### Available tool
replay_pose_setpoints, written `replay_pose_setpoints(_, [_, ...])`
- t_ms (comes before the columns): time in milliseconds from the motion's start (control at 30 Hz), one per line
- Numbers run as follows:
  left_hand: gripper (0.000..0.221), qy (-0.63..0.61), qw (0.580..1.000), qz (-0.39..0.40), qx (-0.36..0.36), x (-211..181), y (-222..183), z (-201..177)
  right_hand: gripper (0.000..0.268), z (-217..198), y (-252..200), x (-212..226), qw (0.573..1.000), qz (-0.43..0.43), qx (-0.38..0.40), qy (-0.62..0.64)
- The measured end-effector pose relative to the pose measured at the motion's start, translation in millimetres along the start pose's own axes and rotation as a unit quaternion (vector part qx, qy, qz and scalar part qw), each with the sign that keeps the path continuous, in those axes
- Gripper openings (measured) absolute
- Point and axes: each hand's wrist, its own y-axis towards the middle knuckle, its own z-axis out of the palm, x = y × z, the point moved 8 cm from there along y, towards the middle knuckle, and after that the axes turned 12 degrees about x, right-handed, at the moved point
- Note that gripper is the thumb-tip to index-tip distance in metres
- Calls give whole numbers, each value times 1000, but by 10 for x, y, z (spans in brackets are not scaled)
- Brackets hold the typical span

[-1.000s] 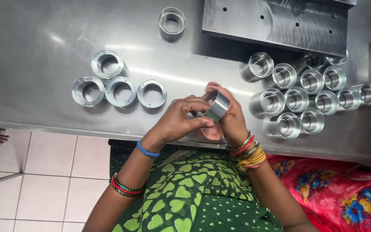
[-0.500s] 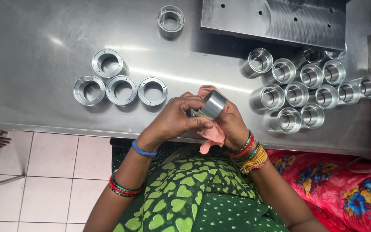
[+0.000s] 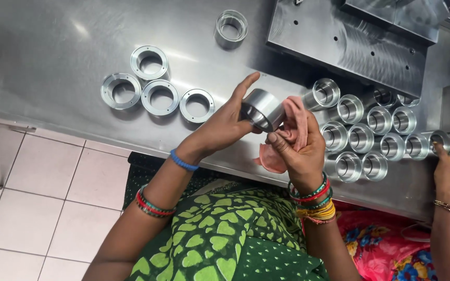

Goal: Inspecting, wiping, and measuring cylindrical metal components at a workstation.

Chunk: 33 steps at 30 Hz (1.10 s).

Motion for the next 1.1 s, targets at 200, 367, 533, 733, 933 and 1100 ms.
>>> replay_pose_setpoints(200, [55, 360, 915, 15, -183, 379, 424, -811, 57, -52, 27, -48, 999, -5, -34, 22])
replay_pose_setpoints(367, [40, 603, 785, -39, -136, 24, 355, -1203, 54, -264, -109, -138, 998, 15, -62, 1])
replay_pose_setpoints(533, [22, 703, 692, -101, -129, -151, 361, -1221, 52, -363, -155, -321, 996, 49, -76, 23])
replay_pose_setpoints(733, [35, 747, 632, 43, -202, 203, 884, -1112, 52, -166, -13, -226, 997, 39, -41, 48])
replay_pose_setpoints(933, [13, 663, 727, -108, -144, 294, 810, -854, 55, -187, 39, -195, 993, 67, -33, -88])
replay_pose_setpoints(1100, [26, 296, 936, -163, -92, 474, 178, -366, 59, 229, 223, 26, 839, -85, -16, -537])
